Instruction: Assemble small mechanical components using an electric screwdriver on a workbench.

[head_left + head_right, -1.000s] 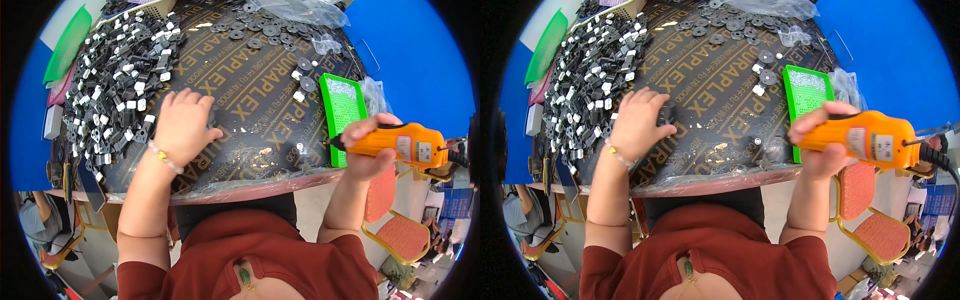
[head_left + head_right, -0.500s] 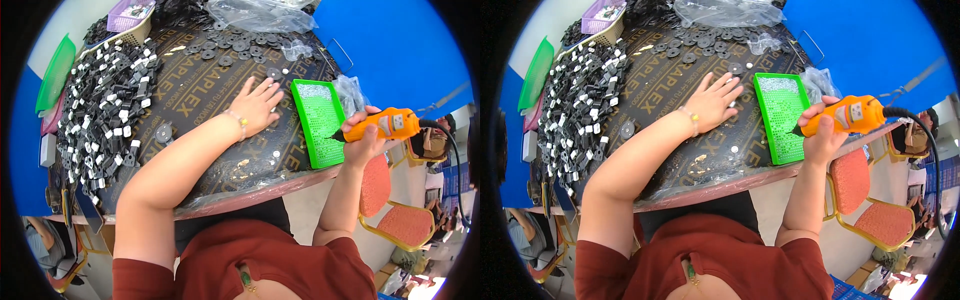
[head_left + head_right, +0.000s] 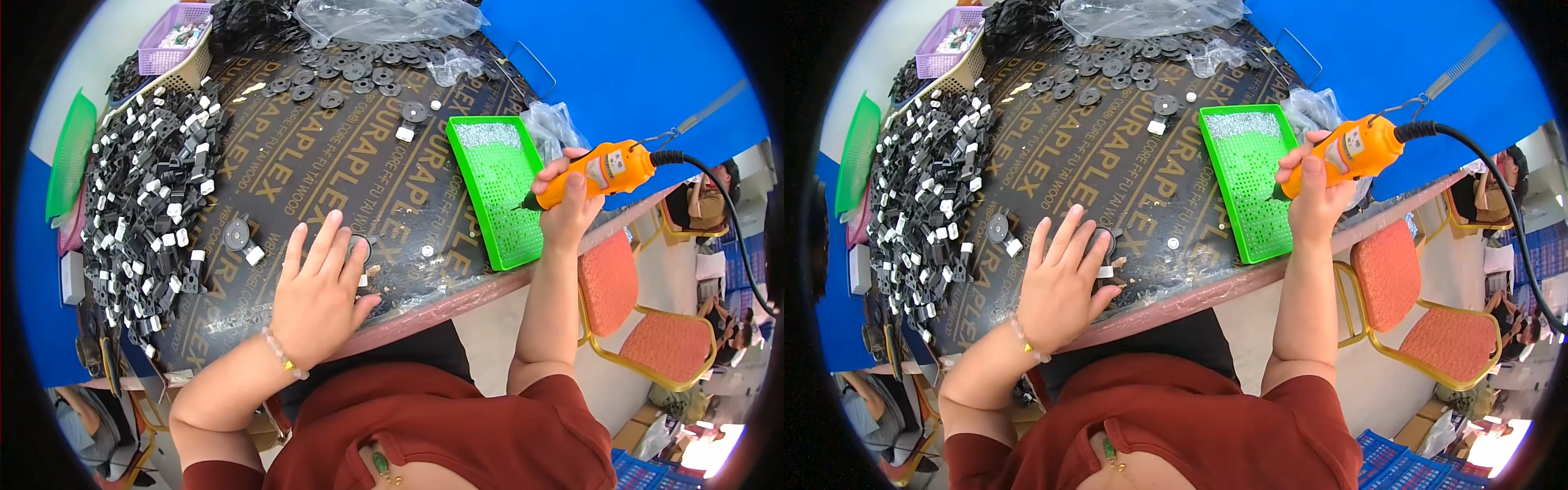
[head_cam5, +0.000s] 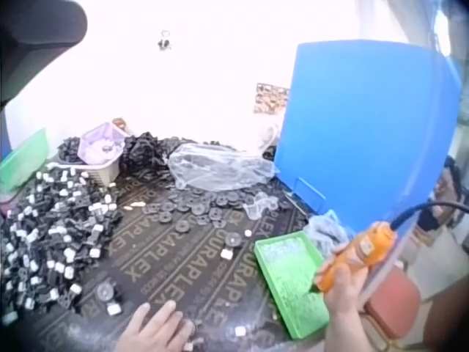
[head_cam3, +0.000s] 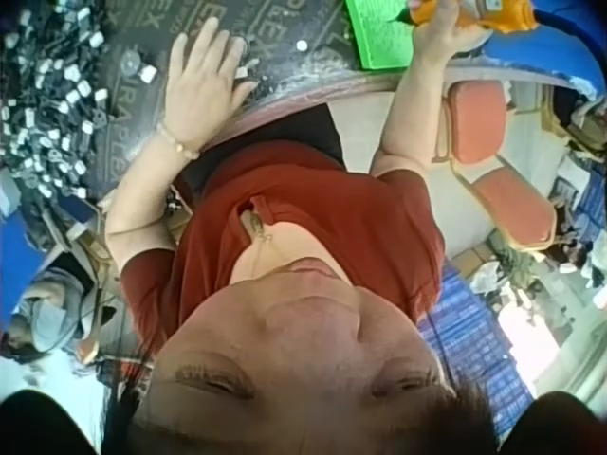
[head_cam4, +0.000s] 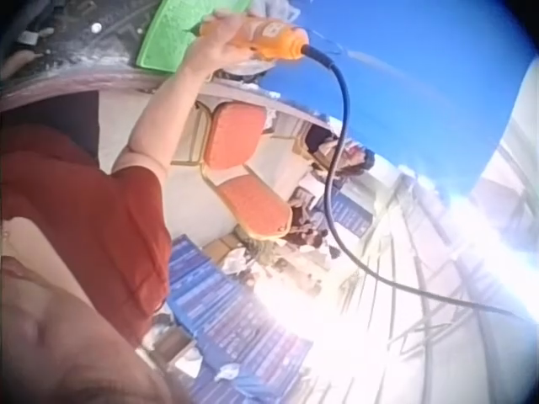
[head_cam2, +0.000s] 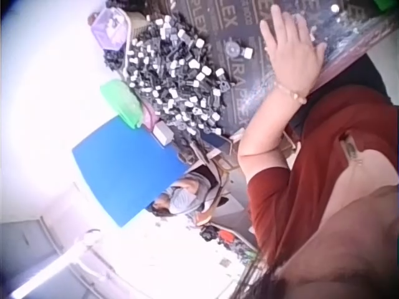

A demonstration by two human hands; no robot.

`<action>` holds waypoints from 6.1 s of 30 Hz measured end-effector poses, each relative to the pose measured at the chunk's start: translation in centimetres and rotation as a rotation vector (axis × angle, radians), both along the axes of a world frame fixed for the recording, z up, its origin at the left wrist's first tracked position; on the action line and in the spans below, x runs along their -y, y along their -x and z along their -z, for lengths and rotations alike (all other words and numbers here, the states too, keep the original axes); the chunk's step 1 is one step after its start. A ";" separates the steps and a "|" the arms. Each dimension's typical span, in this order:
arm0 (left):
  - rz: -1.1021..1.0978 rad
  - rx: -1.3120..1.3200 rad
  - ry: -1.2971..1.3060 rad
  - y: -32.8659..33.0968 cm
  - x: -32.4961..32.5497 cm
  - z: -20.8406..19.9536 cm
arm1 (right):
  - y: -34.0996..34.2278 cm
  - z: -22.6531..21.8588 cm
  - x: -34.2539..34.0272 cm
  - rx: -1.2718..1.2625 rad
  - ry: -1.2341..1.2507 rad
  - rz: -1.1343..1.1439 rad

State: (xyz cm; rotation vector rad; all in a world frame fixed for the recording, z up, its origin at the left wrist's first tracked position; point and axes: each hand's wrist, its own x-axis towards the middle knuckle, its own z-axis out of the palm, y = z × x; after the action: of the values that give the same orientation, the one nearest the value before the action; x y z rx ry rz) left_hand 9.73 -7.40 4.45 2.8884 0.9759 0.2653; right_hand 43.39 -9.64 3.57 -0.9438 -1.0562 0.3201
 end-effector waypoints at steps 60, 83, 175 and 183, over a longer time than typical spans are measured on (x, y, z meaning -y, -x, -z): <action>-0.047 0.503 0.194 0.0 -1.4 4.5 | 2.1 0.0 0.3 0.029 0.014 0.043; -0.050 0.497 0.198 0.4 -1.5 4.5 | 1.8 0.1 0.4 0.020 0.011 0.043; -0.052 0.566 0.150 0.1 -1.4 5.4 | 16.9 -1.4 0.5 -0.233 0.081 -0.562; -0.061 0.557 0.157 0.0 -1.4 5.6 | 17.2 -1.1 0.3 -0.228 0.073 -0.613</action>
State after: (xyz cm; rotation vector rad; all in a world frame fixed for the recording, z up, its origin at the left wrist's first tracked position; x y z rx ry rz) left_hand 9.75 -5.96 -1.18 2.4271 0.9222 0.8920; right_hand 26.19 -9.99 4.71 -0.6081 -1.1084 0.9551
